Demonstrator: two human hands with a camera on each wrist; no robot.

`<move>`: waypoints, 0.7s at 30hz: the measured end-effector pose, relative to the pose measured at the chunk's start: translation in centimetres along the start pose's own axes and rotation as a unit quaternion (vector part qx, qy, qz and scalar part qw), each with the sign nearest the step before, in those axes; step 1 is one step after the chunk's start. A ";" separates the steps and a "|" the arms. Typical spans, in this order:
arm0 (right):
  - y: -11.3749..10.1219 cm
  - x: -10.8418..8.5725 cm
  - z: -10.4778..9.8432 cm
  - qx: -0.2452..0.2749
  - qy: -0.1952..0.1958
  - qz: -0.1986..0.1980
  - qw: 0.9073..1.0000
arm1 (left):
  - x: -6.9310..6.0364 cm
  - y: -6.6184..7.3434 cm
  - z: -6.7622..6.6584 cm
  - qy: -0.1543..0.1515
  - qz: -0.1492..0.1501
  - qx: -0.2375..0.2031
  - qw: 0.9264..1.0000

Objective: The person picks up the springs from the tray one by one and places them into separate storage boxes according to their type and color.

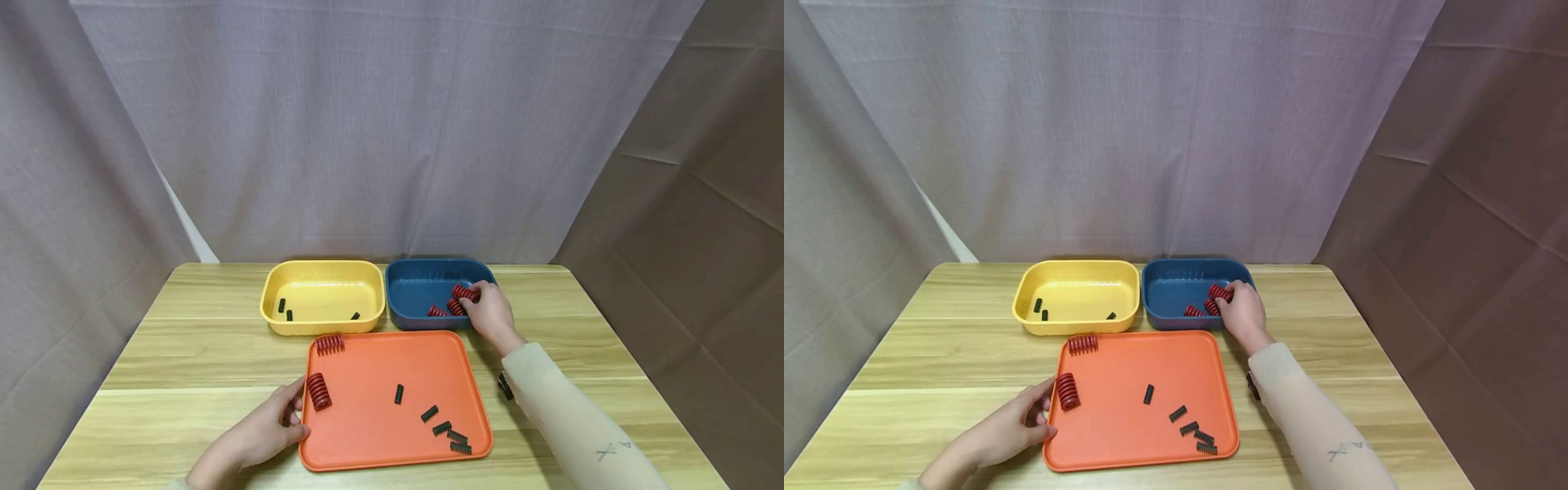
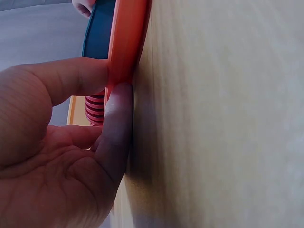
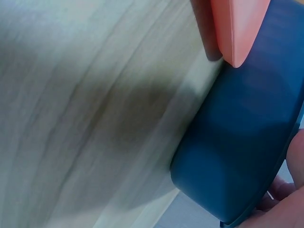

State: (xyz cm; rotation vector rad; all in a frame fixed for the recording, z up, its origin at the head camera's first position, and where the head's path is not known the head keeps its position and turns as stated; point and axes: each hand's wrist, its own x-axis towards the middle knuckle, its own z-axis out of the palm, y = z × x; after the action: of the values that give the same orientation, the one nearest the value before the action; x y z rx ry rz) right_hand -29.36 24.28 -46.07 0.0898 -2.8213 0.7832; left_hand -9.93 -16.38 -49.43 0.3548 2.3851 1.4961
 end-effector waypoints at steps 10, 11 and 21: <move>-0.2 -0.1 -0.1 -0.009 0.012 -0.004 1.000 | 0.0 0.0 0.0 0.003 -0.001 0.004 1.000; -0.2 -0.1 -0.2 -0.006 0.015 -0.007 1.000 | 0.0 0.0 0.0 0.004 0.000 0.004 1.000; 0.0 -0.5 -0.1 0.023 0.007 -0.034 0.999 | -0.1 0.2 0.0 0.001 -0.002 0.010 1.000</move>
State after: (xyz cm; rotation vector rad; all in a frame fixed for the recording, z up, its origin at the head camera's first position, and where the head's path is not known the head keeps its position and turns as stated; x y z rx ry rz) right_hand -28.88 24.31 -46.06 0.1856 -2.7710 0.8286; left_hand -9.78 -16.36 -49.28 0.3528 2.4015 1.4725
